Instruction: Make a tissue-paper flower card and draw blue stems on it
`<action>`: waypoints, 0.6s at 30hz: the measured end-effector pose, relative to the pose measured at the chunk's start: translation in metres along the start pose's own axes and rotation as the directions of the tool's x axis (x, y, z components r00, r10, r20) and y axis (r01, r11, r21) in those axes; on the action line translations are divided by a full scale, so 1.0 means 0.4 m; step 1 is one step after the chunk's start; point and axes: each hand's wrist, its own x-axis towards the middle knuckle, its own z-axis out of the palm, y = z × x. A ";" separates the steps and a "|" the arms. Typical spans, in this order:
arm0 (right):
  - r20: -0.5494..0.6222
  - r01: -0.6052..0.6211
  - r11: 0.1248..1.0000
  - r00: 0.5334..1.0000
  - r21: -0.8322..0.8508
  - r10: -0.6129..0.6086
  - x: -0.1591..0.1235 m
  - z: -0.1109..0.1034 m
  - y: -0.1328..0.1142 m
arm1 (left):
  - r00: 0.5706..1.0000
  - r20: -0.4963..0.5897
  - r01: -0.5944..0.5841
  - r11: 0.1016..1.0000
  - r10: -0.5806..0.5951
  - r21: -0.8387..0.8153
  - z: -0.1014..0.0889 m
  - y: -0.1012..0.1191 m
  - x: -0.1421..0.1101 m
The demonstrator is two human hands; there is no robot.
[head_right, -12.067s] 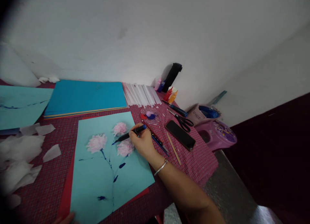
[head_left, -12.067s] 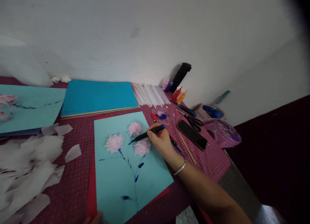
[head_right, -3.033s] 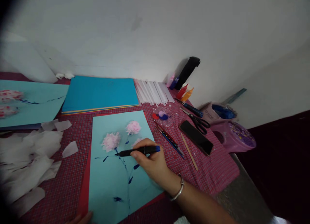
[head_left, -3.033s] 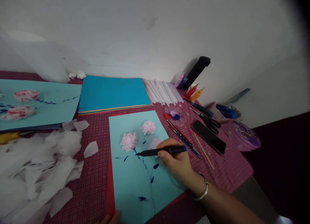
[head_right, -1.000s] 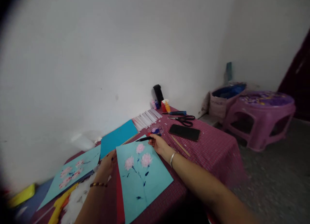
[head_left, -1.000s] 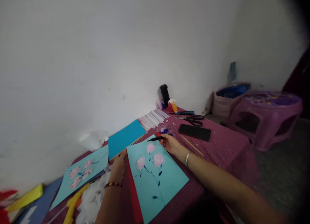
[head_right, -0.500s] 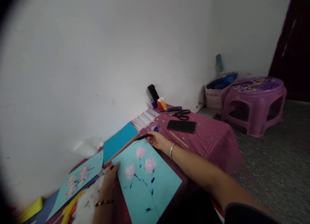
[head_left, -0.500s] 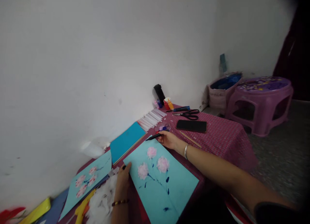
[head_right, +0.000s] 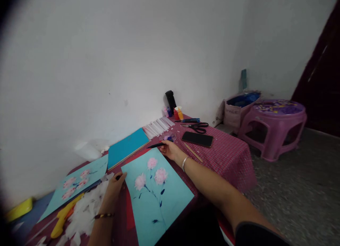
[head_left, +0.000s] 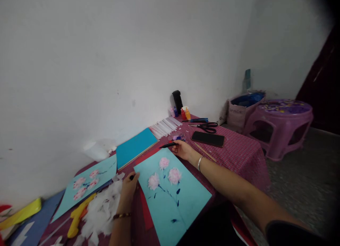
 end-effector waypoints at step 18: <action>0.149 0.178 0.972 0.977 -0.154 -0.155 -0.042 0.034 -0.011 | 0.998 -0.059 0.024 0.993 -0.017 0.119 0.046 -0.029 -0.006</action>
